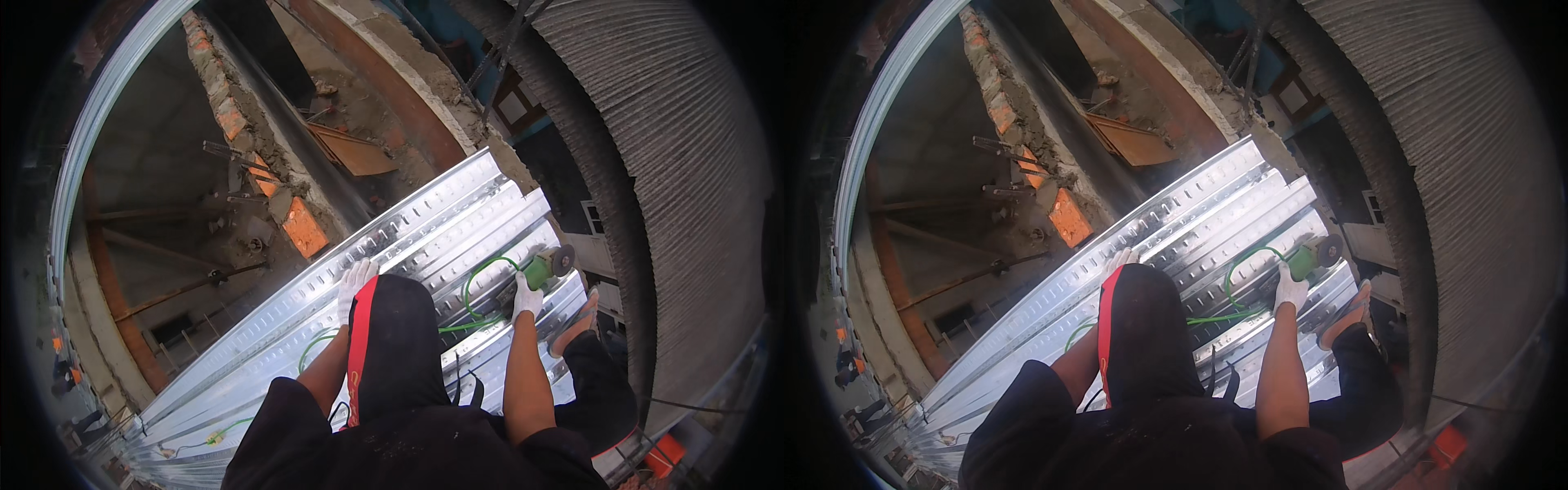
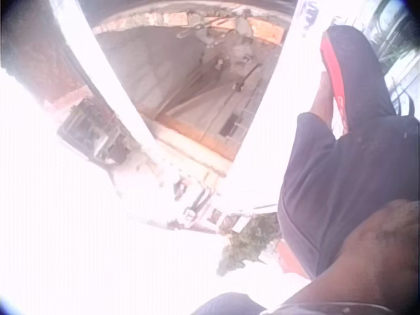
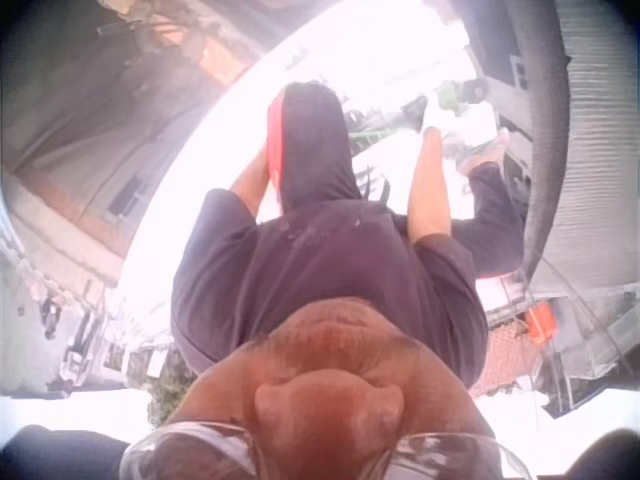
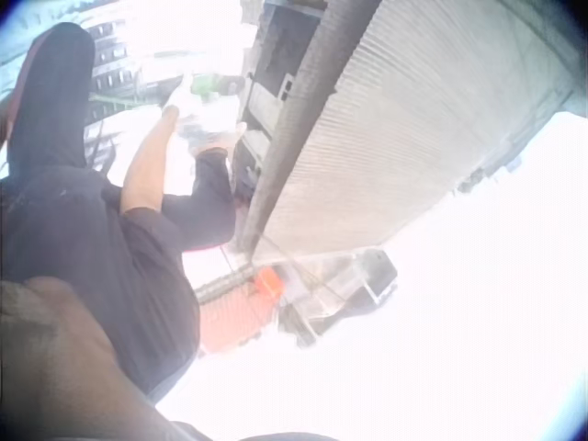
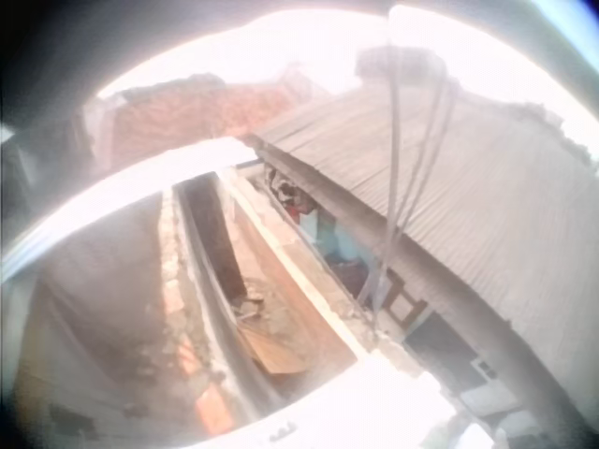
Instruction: The person cuts corrugated metal sheets with an angle grinder, positions them onto a roof frame, and secures them to the structure using wire and pliers.
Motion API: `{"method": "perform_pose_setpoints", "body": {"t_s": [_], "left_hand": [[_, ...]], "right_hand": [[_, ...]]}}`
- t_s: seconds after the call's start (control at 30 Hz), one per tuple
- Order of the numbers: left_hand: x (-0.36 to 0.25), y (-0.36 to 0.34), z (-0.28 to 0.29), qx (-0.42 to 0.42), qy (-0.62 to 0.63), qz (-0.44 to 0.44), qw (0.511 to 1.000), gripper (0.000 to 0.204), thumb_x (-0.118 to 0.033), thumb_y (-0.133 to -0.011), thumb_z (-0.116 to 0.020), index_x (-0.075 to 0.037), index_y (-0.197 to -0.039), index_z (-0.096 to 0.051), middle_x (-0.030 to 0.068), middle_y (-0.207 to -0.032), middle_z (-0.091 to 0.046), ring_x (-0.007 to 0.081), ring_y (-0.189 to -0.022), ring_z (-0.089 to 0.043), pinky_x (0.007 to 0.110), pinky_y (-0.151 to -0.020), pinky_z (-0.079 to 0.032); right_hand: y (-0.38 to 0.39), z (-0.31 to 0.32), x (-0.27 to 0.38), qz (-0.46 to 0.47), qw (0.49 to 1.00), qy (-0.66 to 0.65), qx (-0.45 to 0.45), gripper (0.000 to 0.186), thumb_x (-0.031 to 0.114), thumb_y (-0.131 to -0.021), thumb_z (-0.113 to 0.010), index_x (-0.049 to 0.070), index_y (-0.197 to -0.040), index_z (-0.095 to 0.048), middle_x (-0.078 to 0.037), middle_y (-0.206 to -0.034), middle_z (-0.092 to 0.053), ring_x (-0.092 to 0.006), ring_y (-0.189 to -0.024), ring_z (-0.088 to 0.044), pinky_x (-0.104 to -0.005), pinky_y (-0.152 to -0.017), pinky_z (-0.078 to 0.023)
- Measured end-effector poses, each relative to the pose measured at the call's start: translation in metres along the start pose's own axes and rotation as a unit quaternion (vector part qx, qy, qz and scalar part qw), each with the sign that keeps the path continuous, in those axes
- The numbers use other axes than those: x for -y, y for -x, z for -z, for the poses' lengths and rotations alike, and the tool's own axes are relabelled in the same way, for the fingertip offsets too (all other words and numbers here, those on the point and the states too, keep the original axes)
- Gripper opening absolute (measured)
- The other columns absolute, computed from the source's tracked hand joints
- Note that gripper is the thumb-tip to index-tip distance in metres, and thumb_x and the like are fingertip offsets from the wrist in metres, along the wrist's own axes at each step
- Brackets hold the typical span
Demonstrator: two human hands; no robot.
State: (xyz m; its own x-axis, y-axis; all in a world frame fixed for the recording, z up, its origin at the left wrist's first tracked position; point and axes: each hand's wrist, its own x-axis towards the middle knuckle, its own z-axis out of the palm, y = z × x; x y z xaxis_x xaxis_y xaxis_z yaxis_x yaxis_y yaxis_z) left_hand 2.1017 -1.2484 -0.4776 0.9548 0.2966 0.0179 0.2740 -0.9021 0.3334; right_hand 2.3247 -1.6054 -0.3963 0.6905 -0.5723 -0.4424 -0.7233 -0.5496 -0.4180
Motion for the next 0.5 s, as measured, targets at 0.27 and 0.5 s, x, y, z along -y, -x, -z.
{"method": "perform_pose_setpoints", "body": {"t_s": [0.27, 0.5], "left_hand": [[0.001, 0.004, -0.020, -0.086, -0.025, -0.029, 0.996, 0.046, -0.024, -0.096, -0.063, -0.008, -0.139, -0.059, 0.0134, -0.143, -0.060, 0.0317, -0.137, -0.055, 0.048, -0.110, -0.044], [-0.002, 0.035, 0.013, -0.004, -0.041, 0.012, 0.999, 0.047, -0.025, -0.096, -0.064, -0.009, -0.140, -0.059, 0.0132, -0.144, -0.060, 0.0315, -0.138, -0.055, 0.049, -0.111, -0.044]], "right_hand": [[-0.014, 0.009, -0.025, -0.018, 0.997, 0.017, 0.071, 0.063, 0.036, -0.074, -0.088, -0.006, -0.117, -0.071, -0.020, -0.112, -0.076, -0.0328, -0.102, -0.074, -0.0426, -0.092, -0.056], [0.085, -0.010, -0.061, -0.056, 0.989, -0.132, 0.029, 0.054, 0.029, -0.077, -0.084, -0.005, -0.113, -0.063, -0.018, -0.096, -0.071, -0.0316, -0.091, -0.072, -0.0456, -0.081, -0.058]]}}
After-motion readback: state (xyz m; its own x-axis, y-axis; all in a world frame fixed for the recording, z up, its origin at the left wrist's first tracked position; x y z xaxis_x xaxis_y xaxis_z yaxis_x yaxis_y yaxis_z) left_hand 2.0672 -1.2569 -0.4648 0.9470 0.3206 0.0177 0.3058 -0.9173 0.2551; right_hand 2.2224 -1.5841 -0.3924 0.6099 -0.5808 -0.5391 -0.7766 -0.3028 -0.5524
